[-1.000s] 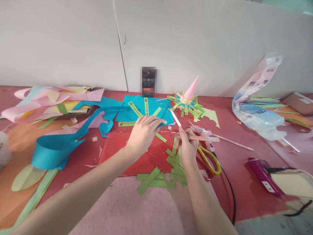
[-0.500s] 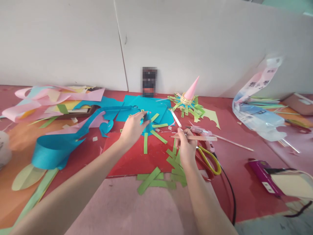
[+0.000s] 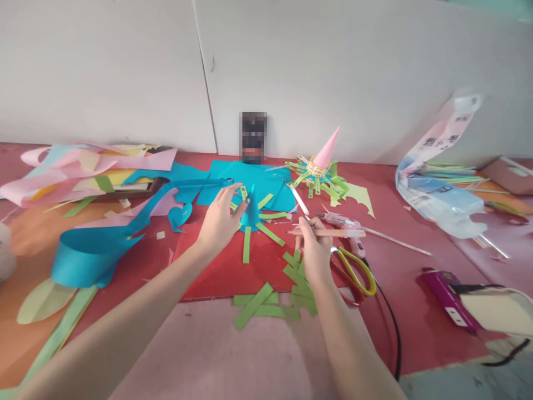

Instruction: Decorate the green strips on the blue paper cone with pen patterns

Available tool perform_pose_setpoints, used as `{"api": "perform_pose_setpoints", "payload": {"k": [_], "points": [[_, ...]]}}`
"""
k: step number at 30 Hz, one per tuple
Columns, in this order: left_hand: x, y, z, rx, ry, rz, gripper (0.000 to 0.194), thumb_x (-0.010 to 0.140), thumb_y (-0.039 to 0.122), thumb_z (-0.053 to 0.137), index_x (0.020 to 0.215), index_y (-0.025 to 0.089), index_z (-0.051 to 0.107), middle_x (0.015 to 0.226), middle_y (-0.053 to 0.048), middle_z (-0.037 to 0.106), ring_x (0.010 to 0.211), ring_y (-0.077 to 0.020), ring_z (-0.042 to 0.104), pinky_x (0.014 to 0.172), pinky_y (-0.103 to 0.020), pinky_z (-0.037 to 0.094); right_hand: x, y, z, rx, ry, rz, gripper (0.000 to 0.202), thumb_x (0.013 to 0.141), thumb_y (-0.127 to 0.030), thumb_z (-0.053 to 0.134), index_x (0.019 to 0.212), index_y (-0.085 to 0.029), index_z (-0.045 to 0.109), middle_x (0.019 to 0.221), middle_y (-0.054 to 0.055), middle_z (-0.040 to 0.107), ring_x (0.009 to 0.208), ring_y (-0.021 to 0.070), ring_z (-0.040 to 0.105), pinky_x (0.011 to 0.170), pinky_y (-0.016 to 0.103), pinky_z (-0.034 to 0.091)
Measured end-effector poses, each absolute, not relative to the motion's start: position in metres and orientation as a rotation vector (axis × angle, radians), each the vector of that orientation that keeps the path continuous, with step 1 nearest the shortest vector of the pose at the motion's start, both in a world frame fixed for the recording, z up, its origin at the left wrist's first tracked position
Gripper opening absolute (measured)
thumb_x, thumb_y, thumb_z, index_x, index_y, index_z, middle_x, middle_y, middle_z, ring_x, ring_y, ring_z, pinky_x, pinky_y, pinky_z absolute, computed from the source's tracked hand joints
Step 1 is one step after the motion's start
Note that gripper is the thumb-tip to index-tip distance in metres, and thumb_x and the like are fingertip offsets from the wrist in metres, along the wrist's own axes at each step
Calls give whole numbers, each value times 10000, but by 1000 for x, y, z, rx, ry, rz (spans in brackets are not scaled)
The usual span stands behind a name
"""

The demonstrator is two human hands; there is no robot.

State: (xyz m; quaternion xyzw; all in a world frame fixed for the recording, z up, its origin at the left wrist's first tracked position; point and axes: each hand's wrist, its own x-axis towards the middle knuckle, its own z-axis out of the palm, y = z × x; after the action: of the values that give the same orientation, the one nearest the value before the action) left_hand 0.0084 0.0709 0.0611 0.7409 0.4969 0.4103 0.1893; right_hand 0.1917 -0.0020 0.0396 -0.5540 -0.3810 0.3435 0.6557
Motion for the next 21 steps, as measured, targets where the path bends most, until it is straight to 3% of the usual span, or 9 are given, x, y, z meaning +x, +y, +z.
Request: {"api": "perform_pose_setpoints", "payload": {"k": [6,10,17,21], "points": [[-14,56,48,2106,1468,1116,273,898,251,383,1120,195,530,1163,-79,548,1087,-191,527,905,-353,450,188,-4,39,-1308,-944,774,326,838,-337,565,561,-192,474,364,-79,408,330,57,354,358,186,268],[-28,48,33,2073,1507,1050,254,910,262,349,1059,199,545,1057,-58,571,941,-172,581,809,-319,483,184,-4,36,-1320,-969,778,315,849,-333,556,581,-194,470,383,-80,410,361,61,386,386,183,308],[-26,32,22,2458,1672,601,336,877,387,448,1143,187,496,1079,-91,558,1026,-260,527,816,-378,453,181,-4,34,-1305,-1019,768,296,851,-321,555,595,-195,480,403,-81,416,375,63,415,416,192,346],[-24,21,33,2528,1721,330,333,889,329,429,1157,134,456,1098,-130,525,1035,-275,510,805,-384,450,181,-5,38,-1302,-1043,790,300,857,-336,548,599,-196,486,389,-80,419,357,66,405,403,198,337]]}}
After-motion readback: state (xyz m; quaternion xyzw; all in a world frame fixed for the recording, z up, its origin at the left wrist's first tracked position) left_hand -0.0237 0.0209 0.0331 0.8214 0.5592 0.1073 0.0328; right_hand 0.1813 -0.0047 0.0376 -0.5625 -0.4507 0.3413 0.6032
